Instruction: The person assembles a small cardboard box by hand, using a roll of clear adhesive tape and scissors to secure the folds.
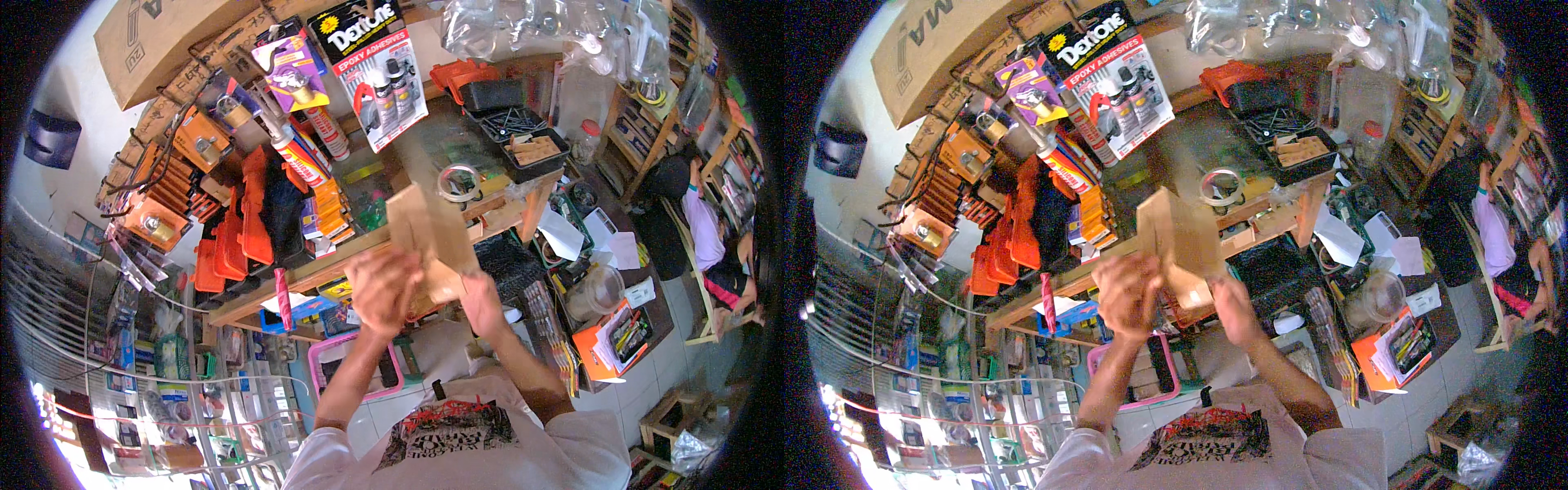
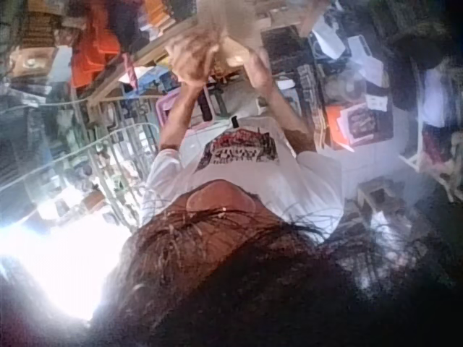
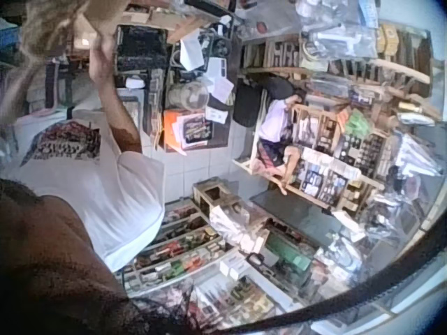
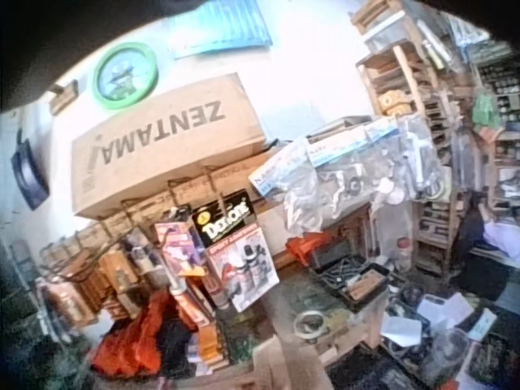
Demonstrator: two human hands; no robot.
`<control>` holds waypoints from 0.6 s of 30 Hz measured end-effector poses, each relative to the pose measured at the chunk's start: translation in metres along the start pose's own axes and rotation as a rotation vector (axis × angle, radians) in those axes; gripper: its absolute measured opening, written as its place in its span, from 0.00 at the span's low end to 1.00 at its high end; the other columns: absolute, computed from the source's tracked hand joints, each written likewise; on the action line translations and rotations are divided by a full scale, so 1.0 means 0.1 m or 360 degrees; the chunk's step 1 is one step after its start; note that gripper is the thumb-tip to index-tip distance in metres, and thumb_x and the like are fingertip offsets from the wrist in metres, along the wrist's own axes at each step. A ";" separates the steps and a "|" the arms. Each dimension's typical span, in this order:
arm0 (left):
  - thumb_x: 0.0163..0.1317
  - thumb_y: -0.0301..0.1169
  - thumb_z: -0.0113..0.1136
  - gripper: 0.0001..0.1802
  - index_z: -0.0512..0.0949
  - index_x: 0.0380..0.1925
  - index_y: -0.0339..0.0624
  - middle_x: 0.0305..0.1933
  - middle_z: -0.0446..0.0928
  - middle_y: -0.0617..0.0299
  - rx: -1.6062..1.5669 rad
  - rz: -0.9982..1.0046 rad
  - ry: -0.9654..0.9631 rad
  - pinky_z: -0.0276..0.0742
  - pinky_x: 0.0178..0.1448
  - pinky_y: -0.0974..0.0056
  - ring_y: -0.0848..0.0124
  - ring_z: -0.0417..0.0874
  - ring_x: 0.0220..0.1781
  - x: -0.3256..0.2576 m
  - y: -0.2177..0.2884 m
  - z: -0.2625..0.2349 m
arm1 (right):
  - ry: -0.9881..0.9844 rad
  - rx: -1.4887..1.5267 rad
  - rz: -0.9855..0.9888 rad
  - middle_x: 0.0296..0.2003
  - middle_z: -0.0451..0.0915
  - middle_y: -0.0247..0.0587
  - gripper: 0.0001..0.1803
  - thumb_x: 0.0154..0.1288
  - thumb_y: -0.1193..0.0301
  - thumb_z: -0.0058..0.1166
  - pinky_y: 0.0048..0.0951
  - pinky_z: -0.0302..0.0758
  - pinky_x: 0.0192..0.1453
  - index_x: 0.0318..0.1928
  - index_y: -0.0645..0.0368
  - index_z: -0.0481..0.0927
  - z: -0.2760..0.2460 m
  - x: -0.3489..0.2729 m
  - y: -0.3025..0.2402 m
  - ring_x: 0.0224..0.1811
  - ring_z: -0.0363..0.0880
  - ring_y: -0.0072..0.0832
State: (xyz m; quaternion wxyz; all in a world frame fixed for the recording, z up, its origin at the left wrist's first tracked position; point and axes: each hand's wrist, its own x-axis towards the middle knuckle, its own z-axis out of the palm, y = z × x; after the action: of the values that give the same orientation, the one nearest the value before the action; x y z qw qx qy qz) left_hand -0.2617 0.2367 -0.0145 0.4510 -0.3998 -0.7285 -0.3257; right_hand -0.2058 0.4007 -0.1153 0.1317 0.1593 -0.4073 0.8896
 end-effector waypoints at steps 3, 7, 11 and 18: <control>0.48 0.29 0.77 0.11 0.87 0.33 0.47 0.44 0.87 0.69 -0.0055 -0.0015 -0.0012 0.71 0.58 0.54 0.66 0.84 0.52 -0.06 0.30 -0.25 | 0.0015 0.0143 0.0019 0.62 0.75 0.46 0.35 0.68 0.52 0.62 0.37 0.70 0.68 0.65 0.65 0.71 0.39 -0.17 -0.11 0.64 0.74 0.33; 0.50 0.34 0.78 0.14 0.84 0.35 0.48 0.41 0.87 0.69 -0.0019 0.0107 0.0043 0.73 0.57 0.51 0.65 0.84 0.49 -0.19 0.43 -0.48 | 0.0009 0.0455 0.0147 0.62 0.75 0.43 0.36 0.63 0.62 0.68 0.39 0.72 0.67 0.67 0.63 0.68 0.69 -0.24 -0.10 0.63 0.75 0.34; 0.52 0.38 0.78 0.15 0.81 0.36 0.50 0.39 0.86 0.69 0.0027 0.0180 0.0064 0.75 0.56 0.48 0.64 0.84 0.46 -0.22 0.48 -0.69 | 0.0039 0.0862 0.0138 0.61 0.76 0.42 0.35 0.63 0.68 0.68 0.47 0.71 0.67 0.67 0.60 0.68 0.93 -0.43 -0.05 0.64 0.74 0.41; 0.51 0.38 0.78 0.14 0.82 0.34 0.56 0.40 0.87 0.76 -0.0076 0.0208 0.0052 0.76 0.56 0.46 0.65 0.86 0.47 -0.21 0.59 -1.00 | -0.0203 0.1079 0.0272 0.63 0.73 0.47 0.42 0.58 0.67 0.70 0.49 0.75 0.63 0.70 0.61 0.64 1.14 -0.59 -0.07 0.65 0.73 0.44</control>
State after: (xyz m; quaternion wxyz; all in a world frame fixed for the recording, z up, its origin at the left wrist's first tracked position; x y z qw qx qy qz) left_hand -0.1643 0.1745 0.0115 0.4734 -0.4517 -0.6855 -0.3193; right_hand -0.1291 0.3111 -0.0635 -0.0291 0.2145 -0.1082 0.9703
